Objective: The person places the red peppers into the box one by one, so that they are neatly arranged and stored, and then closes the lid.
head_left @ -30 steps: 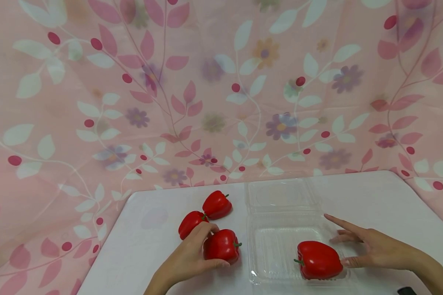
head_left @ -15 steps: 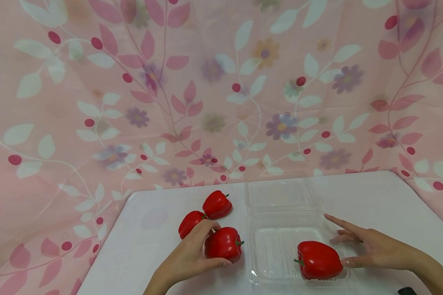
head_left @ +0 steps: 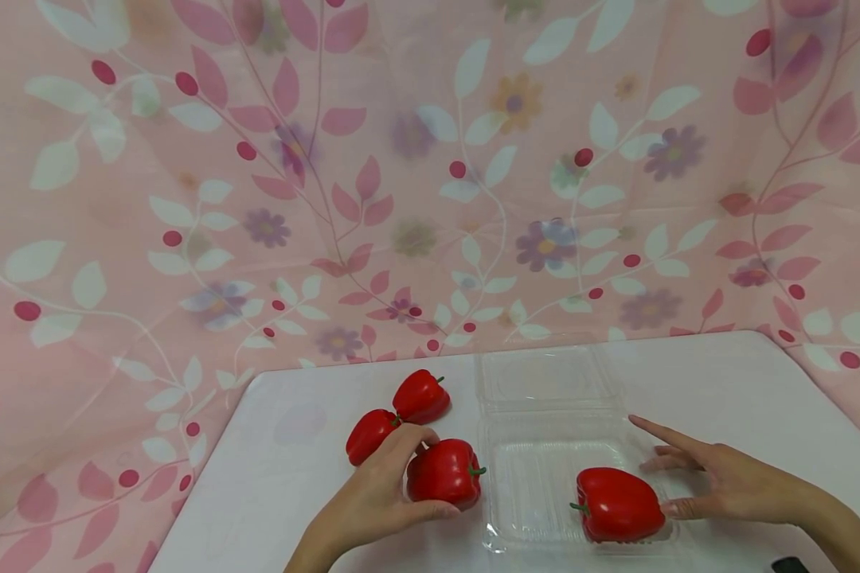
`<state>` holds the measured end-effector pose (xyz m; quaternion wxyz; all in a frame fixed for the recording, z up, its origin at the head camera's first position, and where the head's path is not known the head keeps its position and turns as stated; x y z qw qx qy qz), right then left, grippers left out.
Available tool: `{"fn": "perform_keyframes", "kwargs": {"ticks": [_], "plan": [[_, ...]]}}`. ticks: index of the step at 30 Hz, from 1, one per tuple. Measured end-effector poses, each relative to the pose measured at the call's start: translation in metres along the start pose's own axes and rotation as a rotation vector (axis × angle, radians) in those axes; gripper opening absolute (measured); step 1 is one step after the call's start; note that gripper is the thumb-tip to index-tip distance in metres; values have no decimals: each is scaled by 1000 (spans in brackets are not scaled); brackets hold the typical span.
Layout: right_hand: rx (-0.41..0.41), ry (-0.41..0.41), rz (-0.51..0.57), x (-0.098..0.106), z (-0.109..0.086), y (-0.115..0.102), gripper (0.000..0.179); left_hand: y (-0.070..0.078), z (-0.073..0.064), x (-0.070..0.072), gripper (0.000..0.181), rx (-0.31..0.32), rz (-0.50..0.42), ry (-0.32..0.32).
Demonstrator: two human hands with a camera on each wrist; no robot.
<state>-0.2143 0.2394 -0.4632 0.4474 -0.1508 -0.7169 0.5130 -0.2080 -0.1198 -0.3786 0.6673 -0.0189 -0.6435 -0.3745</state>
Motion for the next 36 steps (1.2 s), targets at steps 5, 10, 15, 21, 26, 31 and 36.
{"fn": "perform_keyframes", "kwargs": {"ticks": [5, 10, 15, 21, 26, 31, 36], "plan": [[-6, 0, 6, 0, 1, 1, 92, 6, 3, -1, 69, -23, 7, 14], [-15, -2, 0, 1, 1, 1, 91, 13, 5, -6, 69, -48, 8, -8], [-26, -1, 3, 1, 3, 1, 91, 15, 8, -13, 69, -16, 4, -47], [-27, 5, -11, 1, 3, 1, 92, 20, 13, -19, 67, -12, -14, -70], [-19, 7, -35, 1, 3, -1, 92, 30, 17, -25, 65, -67, -31, -79], [-8, 3, -46, 1, 4, -2, 92, 38, 19, -30, 64, -115, -18, -73], [-3, -1, -68, 1, 3, -2, 91, 46, 22, -33, 63, -148, -22, -76]]}}
Point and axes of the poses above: each hand's wrist, its own z-axis towards the middle knuckle, its own x-axis out of the back of the hand, y = z × x, the point moved 10 cm from there along z, towards the middle knuckle, and after that the axes turned 10 degrees about z, right-handed, at the moved point
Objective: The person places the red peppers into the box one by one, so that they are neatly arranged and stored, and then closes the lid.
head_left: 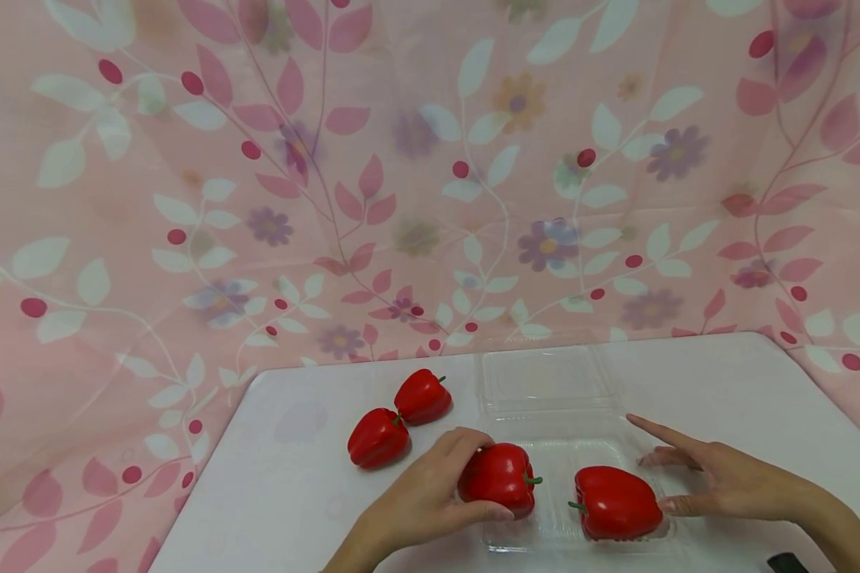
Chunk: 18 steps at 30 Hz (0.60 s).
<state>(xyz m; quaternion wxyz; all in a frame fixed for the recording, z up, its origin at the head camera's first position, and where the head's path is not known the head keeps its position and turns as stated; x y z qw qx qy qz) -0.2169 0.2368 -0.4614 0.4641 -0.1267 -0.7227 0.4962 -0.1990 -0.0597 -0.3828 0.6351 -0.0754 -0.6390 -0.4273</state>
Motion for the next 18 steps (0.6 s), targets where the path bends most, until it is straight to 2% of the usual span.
{"fn": "perform_keyframes", "kwargs": {"ticks": [8, 18], "plan": [[-5, 0, 23, 0, 0, 1, 92, 10, 8, -6, 63, -42, 43, 2], [-19, 3, 61, -1, 1, 2, 92, 15, 14, -15, 63, -56, 60, -25]]}}
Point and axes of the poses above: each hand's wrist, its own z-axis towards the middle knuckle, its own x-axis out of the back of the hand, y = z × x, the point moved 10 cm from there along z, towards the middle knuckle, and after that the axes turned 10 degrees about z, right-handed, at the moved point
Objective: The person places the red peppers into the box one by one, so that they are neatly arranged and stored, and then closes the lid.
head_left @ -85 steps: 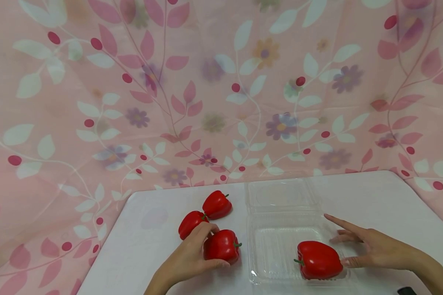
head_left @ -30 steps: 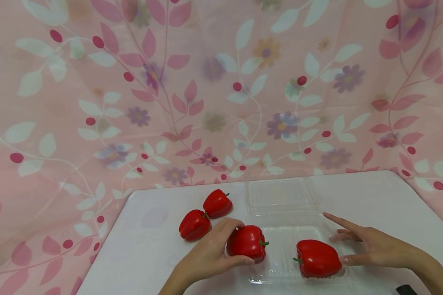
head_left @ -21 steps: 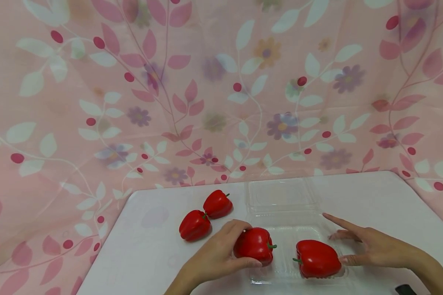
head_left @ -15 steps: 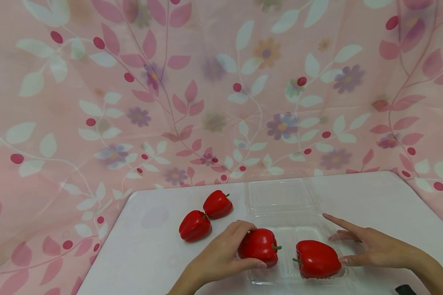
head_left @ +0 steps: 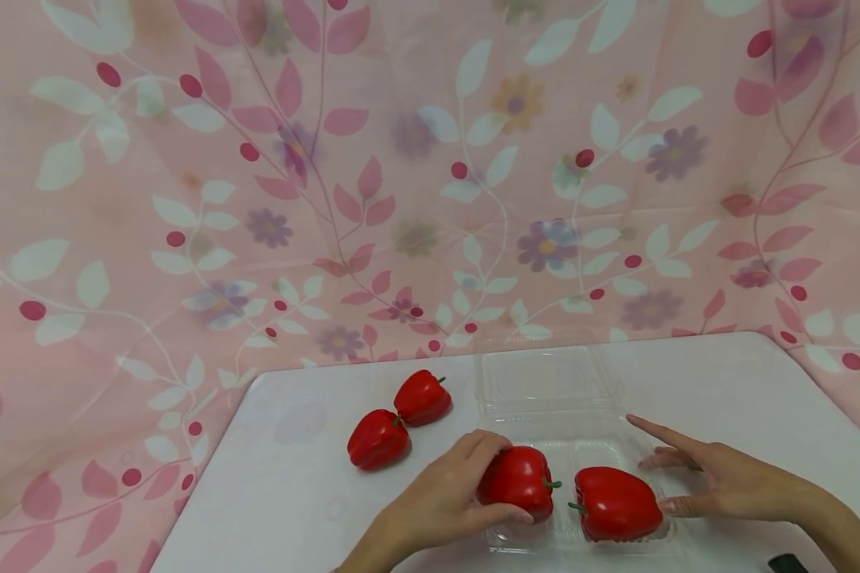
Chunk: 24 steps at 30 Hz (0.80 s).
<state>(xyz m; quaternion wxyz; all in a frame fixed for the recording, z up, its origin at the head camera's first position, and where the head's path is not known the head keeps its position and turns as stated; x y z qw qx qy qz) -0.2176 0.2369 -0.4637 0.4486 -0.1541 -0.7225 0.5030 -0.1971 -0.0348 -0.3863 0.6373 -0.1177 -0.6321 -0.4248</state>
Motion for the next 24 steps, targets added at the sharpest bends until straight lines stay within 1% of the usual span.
{"fn": "perform_keyframes", "kwargs": {"ticks": [2, 7, 13, 19, 24], "plan": [[-4, 0, 1, 0, 0, 1, 92, 1, 1, -2, 63, -10, 2, 2], [-11, -1, 3, 0, 0, 2, 93, 5, 4, -8, 62, -13, 15, -18], [-8, -3, 7, 0, 0, 2, 93, 11, 6, -13, 59, -38, 66, -17], [1, -7, 19, 0, 0, 1, 93, 13, 8, -20, 60, -37, 116, -43], [11, -9, -2, 0, 0, 1, 92, 14, 9, -25, 62, -43, 156, -57]]}}
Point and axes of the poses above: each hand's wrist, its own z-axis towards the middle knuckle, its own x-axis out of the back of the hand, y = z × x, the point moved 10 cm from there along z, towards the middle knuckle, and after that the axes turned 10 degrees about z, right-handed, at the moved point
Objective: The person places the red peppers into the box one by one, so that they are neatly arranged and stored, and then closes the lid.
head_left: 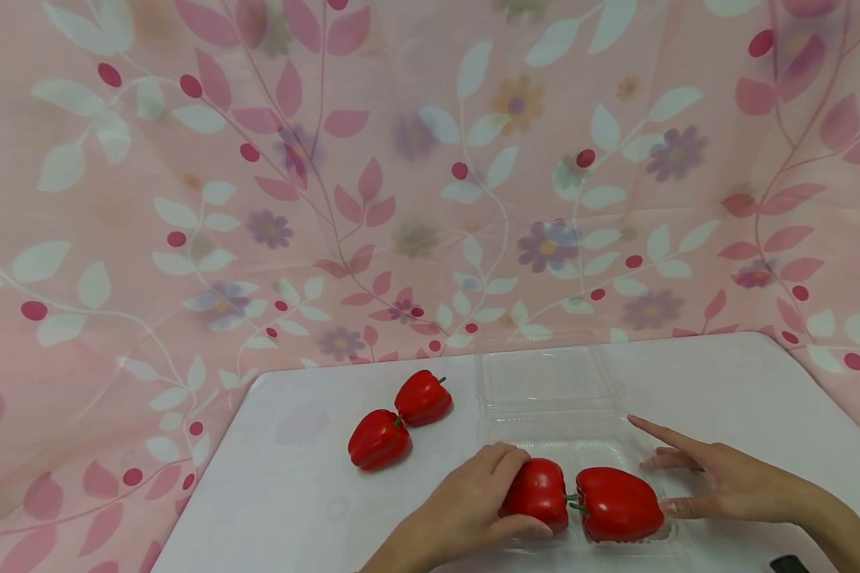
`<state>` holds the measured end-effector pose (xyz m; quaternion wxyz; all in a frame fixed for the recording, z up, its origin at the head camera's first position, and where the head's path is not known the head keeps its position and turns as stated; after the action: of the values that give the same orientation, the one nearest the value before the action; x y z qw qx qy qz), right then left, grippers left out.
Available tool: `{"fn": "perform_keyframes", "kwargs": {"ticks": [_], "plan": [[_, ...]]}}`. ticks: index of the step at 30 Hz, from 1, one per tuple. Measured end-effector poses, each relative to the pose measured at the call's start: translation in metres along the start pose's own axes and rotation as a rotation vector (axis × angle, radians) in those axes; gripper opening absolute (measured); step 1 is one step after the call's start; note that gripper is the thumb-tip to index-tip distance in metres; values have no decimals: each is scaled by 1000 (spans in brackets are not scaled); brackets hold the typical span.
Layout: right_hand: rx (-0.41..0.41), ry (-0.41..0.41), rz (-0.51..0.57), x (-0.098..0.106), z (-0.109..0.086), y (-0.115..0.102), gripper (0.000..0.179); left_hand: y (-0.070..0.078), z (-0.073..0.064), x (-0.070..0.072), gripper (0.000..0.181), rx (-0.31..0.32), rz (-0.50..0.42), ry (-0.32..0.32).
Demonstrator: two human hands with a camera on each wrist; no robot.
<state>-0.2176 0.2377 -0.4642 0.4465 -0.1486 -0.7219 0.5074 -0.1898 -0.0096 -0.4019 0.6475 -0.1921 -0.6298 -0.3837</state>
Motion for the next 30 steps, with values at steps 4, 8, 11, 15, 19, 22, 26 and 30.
{"fn": "perform_keyframes", "kwargs": {"ticks": [4, 8, 11, 15, 19, 22, 26, 30], "plan": [[-2, -3, 0, 0, 0, 1, 92, 3, 1, -4, 61, -18, 25, -2], [-7, -4, 8, 0, 0, 1, 93, 3, 1, -8, 61, -32, 41, -4], [-12, -4, 13, 0, 1, 2, 93, 3, 2, -11, 61, -34, 41, -16], [-6, -3, 1, 0, 1, 1, 93, 3, 2, -14, 61, -30, 48, -34], [8, -2, -16, 0, 0, 0, 93, 4, 2, -15, 60, -33, 59, -37], [9, -2, -13, 0, -1, 0, 92, 4, 3, -17, 61, -37, 69, -41], [5, -3, -11, 0, 0, 0, 92, 3, 3, -20, 62, -34, 65, -59], [-4, -3, -6, 0, 0, 1, 93, 2, 3, -22, 63, -32, 63, -68]]}}
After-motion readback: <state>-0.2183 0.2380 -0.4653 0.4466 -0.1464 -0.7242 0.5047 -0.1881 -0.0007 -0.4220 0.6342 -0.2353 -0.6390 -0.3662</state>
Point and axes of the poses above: each hand's wrist, its own z-axis towards the middle knuckle, its own x-axis out of the back of the hand, y = z × x, the point moved 10 cm from there along z, towards the middle knuckle, and after that the axes turned 10 degrees about z, right-handed, at the moved point
